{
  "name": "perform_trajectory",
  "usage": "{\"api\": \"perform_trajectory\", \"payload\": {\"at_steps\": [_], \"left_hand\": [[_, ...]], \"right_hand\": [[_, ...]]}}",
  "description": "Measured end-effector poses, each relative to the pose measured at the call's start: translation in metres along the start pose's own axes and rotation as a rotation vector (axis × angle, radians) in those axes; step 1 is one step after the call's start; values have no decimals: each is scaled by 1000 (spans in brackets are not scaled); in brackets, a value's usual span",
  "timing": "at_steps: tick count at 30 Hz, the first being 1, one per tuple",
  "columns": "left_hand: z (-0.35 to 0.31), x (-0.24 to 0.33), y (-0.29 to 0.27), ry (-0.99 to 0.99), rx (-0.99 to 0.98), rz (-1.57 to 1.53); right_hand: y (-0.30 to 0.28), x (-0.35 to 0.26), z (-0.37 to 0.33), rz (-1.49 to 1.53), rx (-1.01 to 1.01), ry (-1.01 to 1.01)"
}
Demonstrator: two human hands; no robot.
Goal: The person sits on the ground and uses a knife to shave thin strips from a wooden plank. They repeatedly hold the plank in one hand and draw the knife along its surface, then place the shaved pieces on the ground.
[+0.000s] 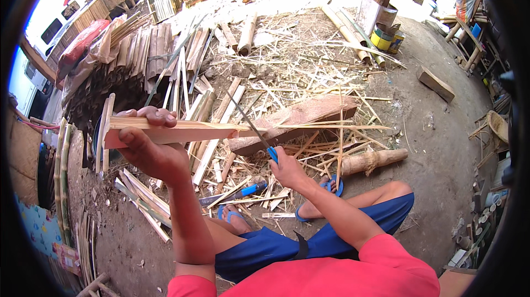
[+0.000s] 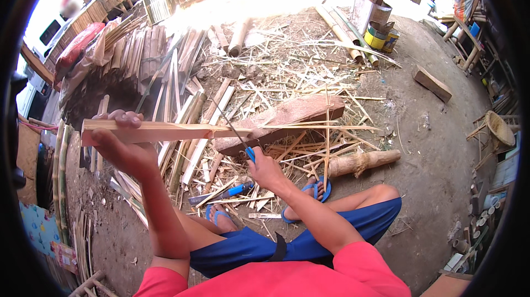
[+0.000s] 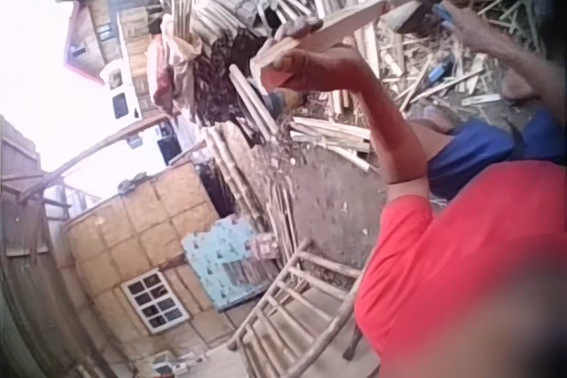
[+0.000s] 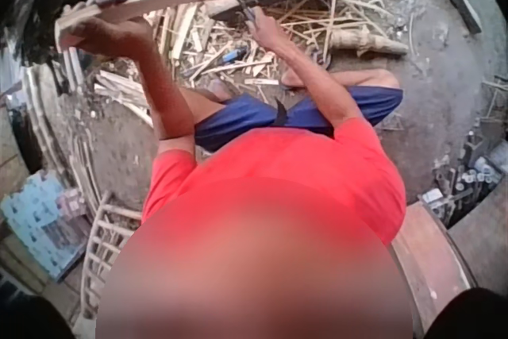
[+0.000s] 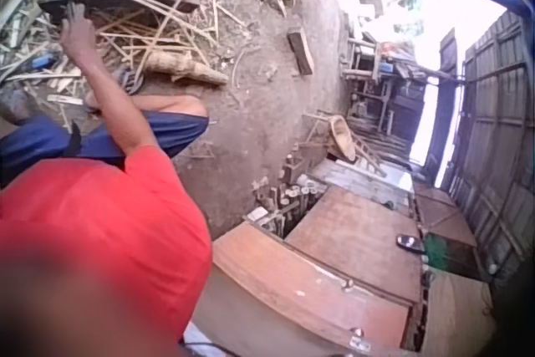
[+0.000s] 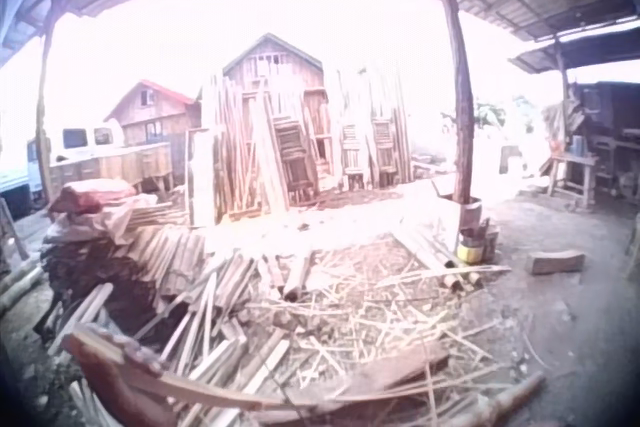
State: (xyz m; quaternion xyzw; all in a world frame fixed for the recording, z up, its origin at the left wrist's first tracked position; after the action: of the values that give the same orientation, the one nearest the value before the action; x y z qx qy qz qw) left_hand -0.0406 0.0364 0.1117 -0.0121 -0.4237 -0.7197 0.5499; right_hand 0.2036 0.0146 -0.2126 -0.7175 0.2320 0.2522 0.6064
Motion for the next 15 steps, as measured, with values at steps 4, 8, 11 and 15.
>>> {"api": "perform_trajectory", "payload": {"at_steps": [4,8,11,15], "left_hand": [[-2,2,-8,-23,-6,30],[-4,8,-4,-20,-37,119],[1,18,3,20,-57,-94],[4,22,14,2,-138,209]], "right_hand": [[6,-9,-7,-56,128,-11],[33,90,13,-243,-72,373],[47,108,22,-200,-35,318],[34,60,-3,-86,-121,331]]}}
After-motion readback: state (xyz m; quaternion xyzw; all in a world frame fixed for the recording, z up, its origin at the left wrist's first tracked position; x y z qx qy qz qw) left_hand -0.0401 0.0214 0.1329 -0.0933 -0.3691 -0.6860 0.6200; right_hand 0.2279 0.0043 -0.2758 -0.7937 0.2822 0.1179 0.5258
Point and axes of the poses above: each hand's wrist, its own z-axis towards the middle knuckle, its own y-axis out of the palm, x = y × z, the point moved 8 cm from there along z, towards the middle knuckle, and after that the axes turned 13 degrees about -z, right-handed, at the moved point
